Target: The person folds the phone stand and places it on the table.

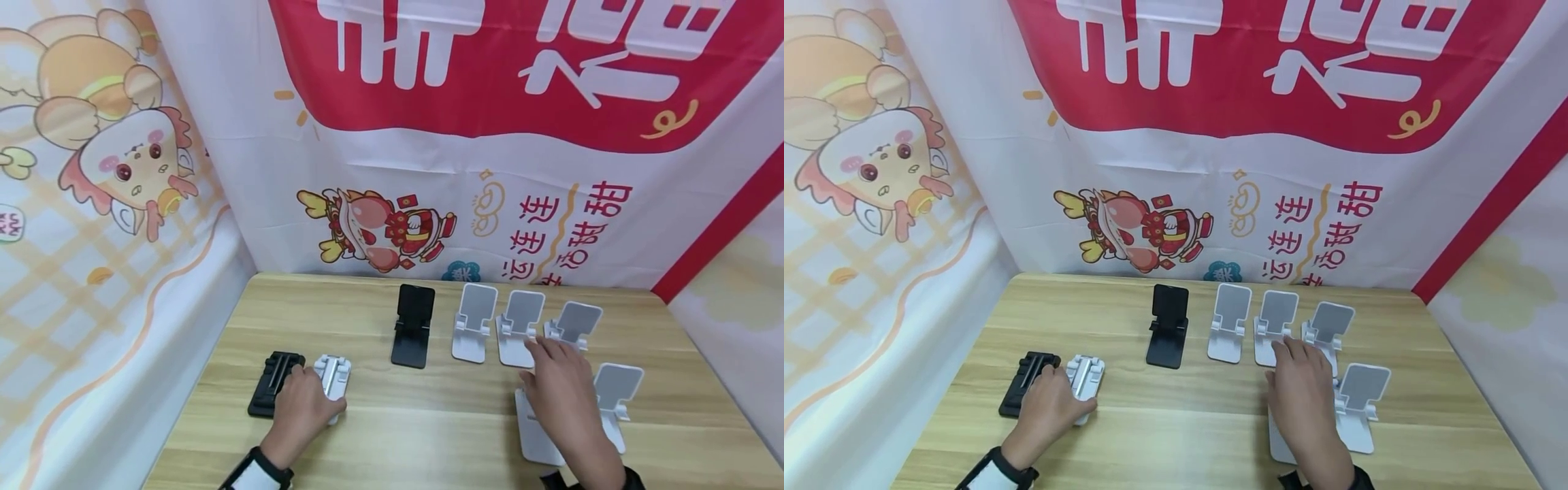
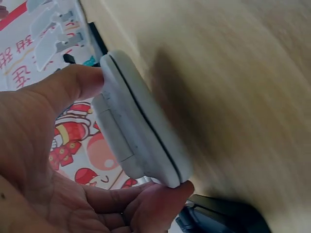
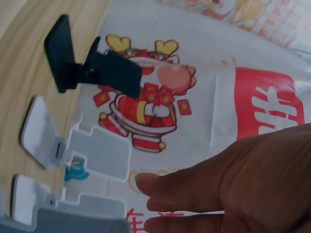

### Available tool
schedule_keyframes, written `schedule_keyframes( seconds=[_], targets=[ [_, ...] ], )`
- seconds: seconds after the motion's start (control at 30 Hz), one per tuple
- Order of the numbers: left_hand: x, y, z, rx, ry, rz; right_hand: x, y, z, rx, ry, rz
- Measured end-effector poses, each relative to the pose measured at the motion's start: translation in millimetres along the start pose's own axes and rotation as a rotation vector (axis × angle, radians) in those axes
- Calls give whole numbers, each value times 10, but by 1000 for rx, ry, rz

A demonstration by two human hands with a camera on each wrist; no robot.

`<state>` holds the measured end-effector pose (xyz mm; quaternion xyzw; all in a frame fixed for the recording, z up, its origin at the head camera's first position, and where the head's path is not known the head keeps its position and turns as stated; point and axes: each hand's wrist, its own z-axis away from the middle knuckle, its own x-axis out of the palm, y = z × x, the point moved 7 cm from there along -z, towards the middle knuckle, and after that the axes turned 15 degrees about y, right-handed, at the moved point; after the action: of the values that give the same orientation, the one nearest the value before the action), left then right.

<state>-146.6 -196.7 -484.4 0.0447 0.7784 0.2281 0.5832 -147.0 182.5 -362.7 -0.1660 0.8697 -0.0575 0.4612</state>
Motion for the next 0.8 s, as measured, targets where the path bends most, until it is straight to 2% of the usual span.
schedule_keyframes(
  seconds=[0.1,0.3,0.53,0.67,0.73,0.8],
  targets=[
    [39,-37,-6,-8,-15,1,49,86,30,9,-32,5],
    [94,-89,-18,-32,-60,6,131,207,53,82,-111,-11],
    [84,-73,-15,-32,-108,-8,173,286,38,81,-103,-14],
    [-10,37,22,20,-115,-88,198,352,24,57,-96,9],
    [-114,141,39,51,-84,-106,204,374,14,63,-111,19],
    [-242,277,64,80,-39,-78,209,368,-5,66,-134,28]
  ],
)
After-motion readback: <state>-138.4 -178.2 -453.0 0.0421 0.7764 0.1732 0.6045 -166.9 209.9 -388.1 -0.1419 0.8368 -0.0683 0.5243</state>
